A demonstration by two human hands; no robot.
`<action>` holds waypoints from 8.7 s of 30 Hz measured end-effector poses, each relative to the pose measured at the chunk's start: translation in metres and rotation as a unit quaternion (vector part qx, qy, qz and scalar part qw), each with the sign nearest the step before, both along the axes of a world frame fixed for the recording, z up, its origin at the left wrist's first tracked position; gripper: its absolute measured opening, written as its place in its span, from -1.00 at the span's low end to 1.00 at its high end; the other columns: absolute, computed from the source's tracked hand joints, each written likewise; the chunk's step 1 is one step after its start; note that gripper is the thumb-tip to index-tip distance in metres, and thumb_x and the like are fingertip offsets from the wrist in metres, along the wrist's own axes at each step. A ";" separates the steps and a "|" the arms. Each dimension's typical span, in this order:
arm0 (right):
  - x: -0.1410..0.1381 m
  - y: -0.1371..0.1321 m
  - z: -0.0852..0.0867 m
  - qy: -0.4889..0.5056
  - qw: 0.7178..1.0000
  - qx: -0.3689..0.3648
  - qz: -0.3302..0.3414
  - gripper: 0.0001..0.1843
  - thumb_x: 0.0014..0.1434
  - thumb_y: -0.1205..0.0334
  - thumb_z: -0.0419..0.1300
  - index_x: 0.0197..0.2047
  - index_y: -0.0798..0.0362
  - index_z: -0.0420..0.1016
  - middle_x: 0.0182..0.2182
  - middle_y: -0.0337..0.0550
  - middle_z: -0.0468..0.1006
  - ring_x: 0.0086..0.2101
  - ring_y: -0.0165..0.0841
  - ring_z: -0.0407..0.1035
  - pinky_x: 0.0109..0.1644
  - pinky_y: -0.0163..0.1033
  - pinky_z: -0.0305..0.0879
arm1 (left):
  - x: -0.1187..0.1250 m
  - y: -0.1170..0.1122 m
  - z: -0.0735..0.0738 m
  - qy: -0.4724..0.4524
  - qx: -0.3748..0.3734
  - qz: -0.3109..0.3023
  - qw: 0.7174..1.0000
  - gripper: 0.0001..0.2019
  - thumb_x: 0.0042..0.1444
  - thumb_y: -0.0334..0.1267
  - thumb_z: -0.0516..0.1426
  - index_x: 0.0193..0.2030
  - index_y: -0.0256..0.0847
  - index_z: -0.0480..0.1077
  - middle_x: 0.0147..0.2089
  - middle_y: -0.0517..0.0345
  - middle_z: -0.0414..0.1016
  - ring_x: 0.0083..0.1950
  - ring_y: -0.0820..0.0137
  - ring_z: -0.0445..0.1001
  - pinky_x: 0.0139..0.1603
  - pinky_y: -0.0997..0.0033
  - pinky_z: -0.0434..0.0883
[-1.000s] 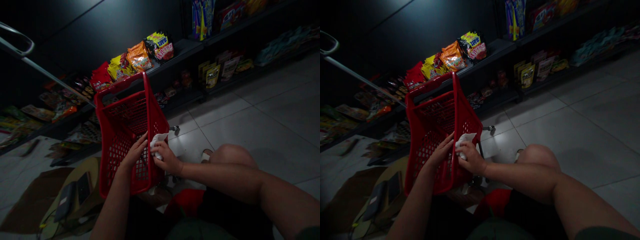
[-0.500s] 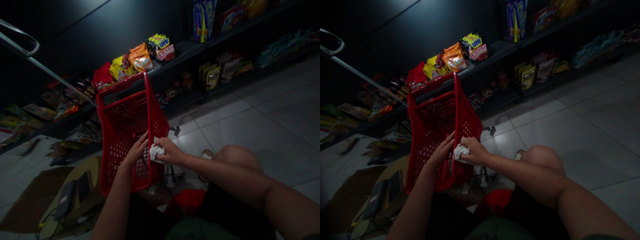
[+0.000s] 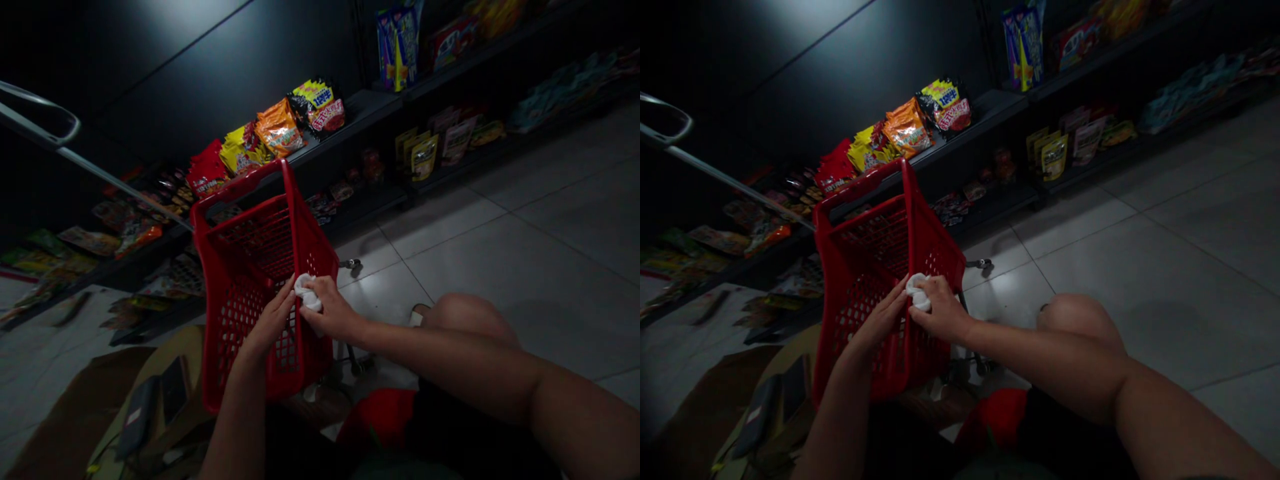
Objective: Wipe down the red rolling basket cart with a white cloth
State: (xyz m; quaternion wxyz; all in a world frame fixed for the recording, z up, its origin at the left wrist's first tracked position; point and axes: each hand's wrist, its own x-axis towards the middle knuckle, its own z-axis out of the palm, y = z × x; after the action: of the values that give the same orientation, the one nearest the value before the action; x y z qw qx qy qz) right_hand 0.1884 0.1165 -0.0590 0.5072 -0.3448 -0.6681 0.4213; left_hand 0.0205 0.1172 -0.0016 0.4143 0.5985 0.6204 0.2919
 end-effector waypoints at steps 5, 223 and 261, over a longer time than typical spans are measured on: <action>0.013 -0.039 -0.009 0.016 0.995 -0.019 0.097 -0.65 0.12 0.35 0.25 0.00 -0.02 0.43 -0.04 -0.12 0.30 -0.01 -0.30 0.29 0.17 -0.13 0.28 | 0.003 -0.004 -0.007 -0.040 0.001 0.034 0.999 -0.37 0.23 0.05 0.07 0.39 -0.15 0.19 0.45 0.15 0.12 0.48 0.22 0.05 0.49 0.16 -0.02; 0.036 0.053 0.049 0.130 0.991 -0.019 0.000 -0.44 0.16 0.17 0.26 0.22 -0.10 0.26 0.02 -0.11 0.42 -0.04 -0.29 0.35 0.14 -0.12 0.27 | 0.044 0.018 0.012 -0.074 0.212 0.085 0.971 -0.66 0.15 -0.04 0.21 -0.02 -0.16 0.34 -0.21 0.17 0.53 -0.28 0.42 0.51 -0.28 0.48 0.43; -0.022 0.016 -0.023 0.060 0.987 -0.140 0.047 -0.51 0.00 0.40 0.13 0.06 0.03 0.37 -0.10 -0.16 0.49 -0.11 -0.33 0.37 0.10 -0.18 0.29 | 0.007 0.036 -0.024 0.008 0.123 0.066 0.990 -0.46 0.33 -0.07 -0.04 0.38 -0.21 0.19 0.43 0.08 0.20 0.44 0.34 0.15 0.46 0.29 0.05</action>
State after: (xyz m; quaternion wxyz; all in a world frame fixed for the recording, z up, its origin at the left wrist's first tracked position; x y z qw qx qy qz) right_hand 0.1665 0.1329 -0.0824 0.4727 -0.3550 -0.5864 0.5537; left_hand 0.0279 0.1533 -0.0260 0.3128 0.6050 0.6211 0.3879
